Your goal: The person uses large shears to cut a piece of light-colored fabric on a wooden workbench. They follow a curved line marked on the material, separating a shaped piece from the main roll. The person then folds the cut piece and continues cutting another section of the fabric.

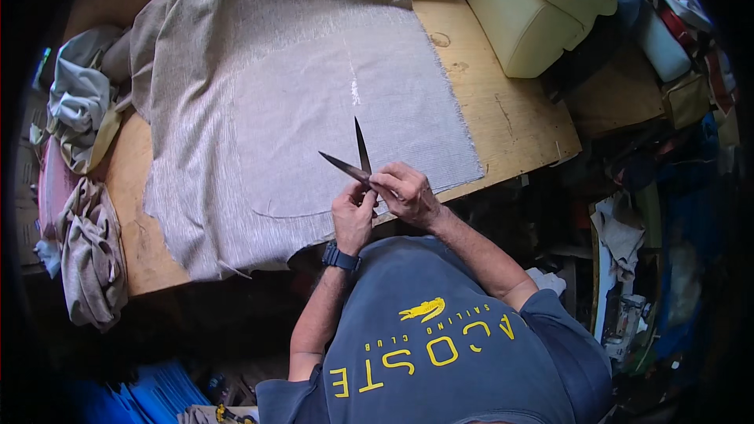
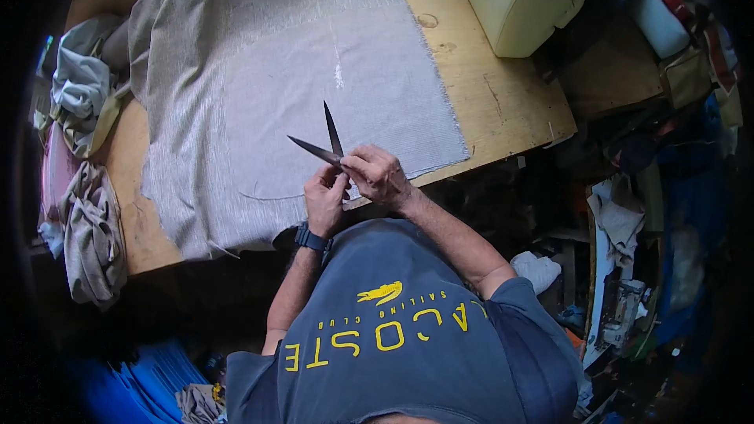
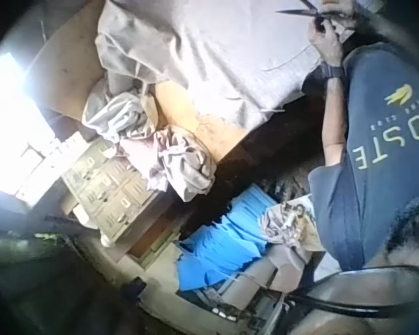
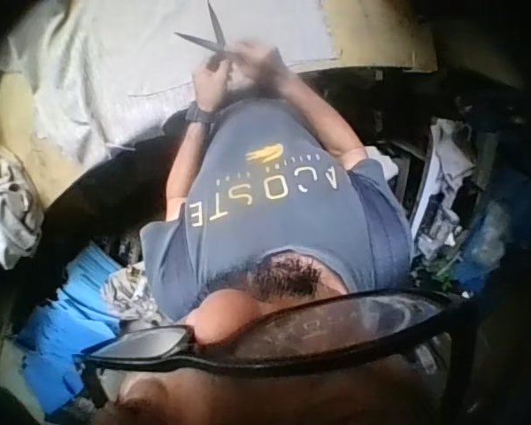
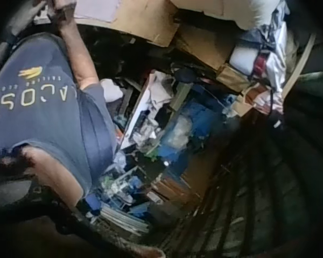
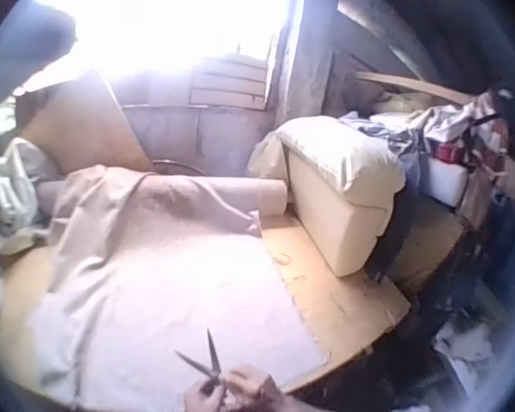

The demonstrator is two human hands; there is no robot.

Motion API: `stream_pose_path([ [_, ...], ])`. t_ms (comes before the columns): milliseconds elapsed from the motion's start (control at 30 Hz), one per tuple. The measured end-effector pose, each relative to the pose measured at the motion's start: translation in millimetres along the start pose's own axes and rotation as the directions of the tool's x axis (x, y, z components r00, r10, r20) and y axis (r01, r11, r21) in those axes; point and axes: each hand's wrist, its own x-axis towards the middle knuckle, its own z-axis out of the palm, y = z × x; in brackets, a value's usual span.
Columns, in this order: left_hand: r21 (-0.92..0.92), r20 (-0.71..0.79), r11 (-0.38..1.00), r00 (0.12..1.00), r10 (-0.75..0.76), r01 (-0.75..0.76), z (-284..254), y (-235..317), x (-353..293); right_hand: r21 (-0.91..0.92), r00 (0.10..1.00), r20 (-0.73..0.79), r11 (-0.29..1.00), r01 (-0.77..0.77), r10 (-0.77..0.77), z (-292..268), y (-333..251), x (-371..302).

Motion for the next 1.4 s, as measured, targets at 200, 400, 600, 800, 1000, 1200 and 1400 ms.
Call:
stream_pose_path([
  [200,-0.009,0.040,1.000,0.999,-0.008,0.008,-3,-7,-5,0.009,1.000,0.025,1.000,-0.012,0.012,-5,-8,1],
  [400,-0.026,0.082,0.995,0.992,-0.096,0.099,-10,-14,-8,-0.052,0.996,0.075,0.998,-0.047,0.051,4,-3,-15],
  [600,-0.078,0.097,0.989,0.988,-0.121,0.129,-14,-15,-15,0.012,1.000,0.029,1.000,-0.003,0.003,15,-5,-21],
  [800,-0.076,0.081,0.994,0.994,-0.073,0.079,-12,-22,-13,-0.035,0.999,-0.005,0.998,-0.043,0.043,26,-5,-27],
  [1000,-0.301,0.010,0.932,0.978,-0.210,0.204,-25,-61,-8,-0.003,0.993,0.045,0.994,-0.105,0.105,48,-10,-34],
  [1200,-0.672,0.076,0.696,0.959,-0.273,0.252,-69,-105,6,-0.070,0.995,0.095,0.997,0.042,-0.035,28,-26,-49],
  [1400,-0.750,-0.184,0.661,0.950,-0.252,0.030,-23,-60,14,-0.227,0.909,0.391,0.972,-0.060,0.147,24,-25,-52],
])
